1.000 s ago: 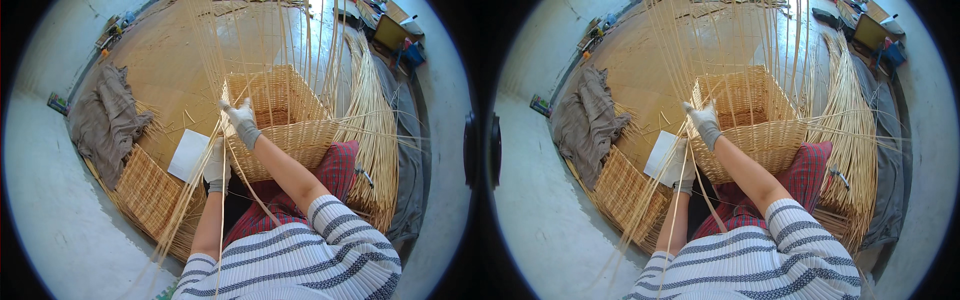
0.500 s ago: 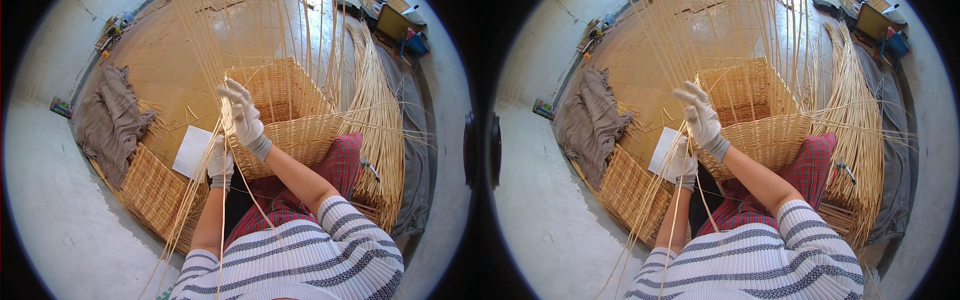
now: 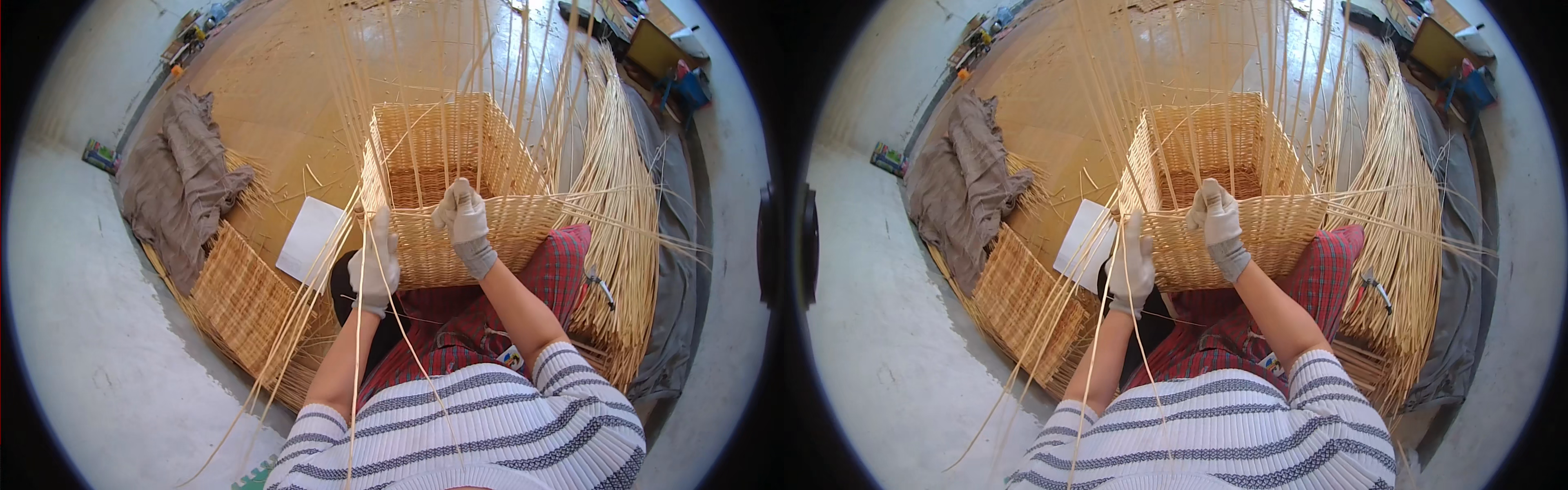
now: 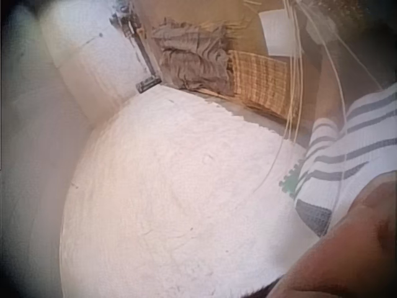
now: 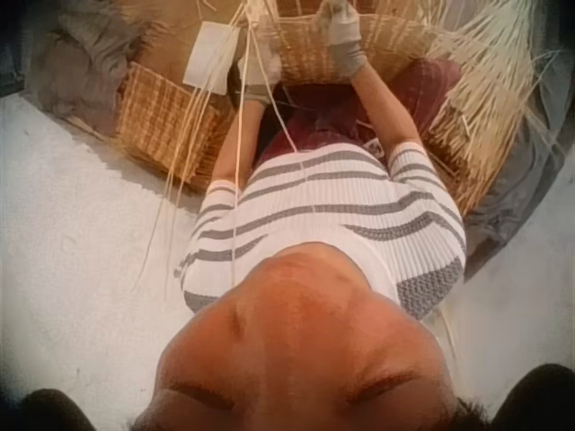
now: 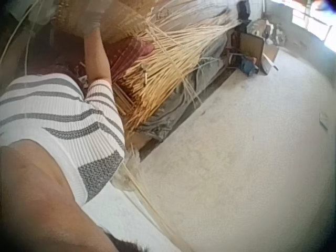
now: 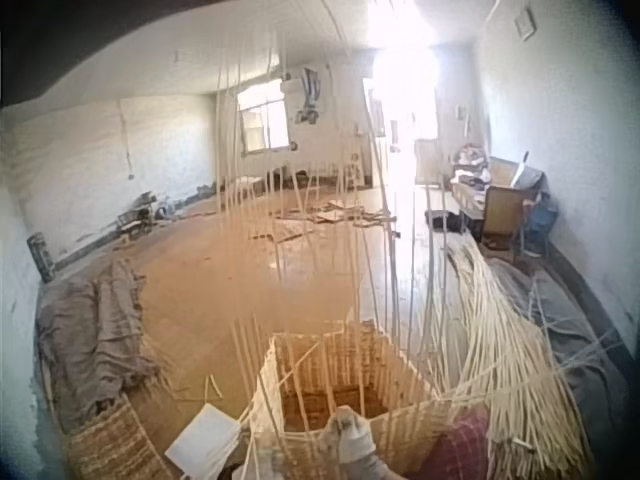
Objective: Weave a rectangular basket using long strips of plant material.
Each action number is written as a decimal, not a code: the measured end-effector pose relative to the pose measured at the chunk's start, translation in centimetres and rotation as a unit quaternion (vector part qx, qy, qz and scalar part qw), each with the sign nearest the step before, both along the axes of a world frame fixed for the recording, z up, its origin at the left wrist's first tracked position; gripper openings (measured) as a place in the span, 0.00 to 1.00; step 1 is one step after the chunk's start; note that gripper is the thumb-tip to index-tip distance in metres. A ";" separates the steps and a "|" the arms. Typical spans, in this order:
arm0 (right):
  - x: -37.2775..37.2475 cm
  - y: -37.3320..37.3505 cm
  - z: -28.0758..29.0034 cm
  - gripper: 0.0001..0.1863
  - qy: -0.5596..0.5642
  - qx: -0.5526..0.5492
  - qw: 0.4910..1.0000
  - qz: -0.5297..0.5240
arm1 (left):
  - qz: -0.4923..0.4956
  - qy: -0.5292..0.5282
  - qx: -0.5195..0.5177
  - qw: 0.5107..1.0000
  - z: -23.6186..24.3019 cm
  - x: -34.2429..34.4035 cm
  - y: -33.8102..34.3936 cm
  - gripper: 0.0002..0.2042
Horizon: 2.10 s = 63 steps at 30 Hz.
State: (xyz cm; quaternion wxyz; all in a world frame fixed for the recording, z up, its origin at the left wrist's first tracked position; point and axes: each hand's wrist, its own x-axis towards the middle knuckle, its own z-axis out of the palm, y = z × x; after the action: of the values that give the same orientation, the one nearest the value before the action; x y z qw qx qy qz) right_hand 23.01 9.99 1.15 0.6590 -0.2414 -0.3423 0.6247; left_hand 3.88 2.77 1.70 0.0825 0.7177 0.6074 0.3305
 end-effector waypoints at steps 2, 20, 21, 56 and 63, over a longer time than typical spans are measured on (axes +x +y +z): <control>0.5 -0.7 1.2 0.22 -0.012 0.011 1.000 -0.027 | 0.043 -0.030 -0.014 0.999 1.6 1.4 2.1 0.28; -0.7 -4.5 1.4 0.09 -0.254 -0.131 0.951 -0.119 | -0.041 -0.230 -0.114 0.966 0.7 -0.1 4.4 0.22; -1.0 -3.3 3.4 0.11 -0.304 -0.044 0.943 -0.126 | -0.035 -0.236 -0.113 0.965 1.4 0.3 4.4 0.22; 18.1 0.1 6.9 0.32 -0.723 0.318 0.476 -0.387 | -0.111 0.203 0.012 0.973 1.9 18.4 4.0 0.35; 15.5 -11.2 4.2 0.23 -0.397 -0.131 0.843 -0.338 | -0.156 -0.397 -0.012 0.904 1.2 13.1 1.2 0.16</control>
State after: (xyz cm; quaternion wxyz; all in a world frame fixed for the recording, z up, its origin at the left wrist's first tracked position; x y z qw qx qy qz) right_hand 38.54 -1.23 5.33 0.5998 -0.6534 -0.3867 0.2527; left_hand 16.93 4.01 2.92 0.3759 0.6115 0.4089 0.5635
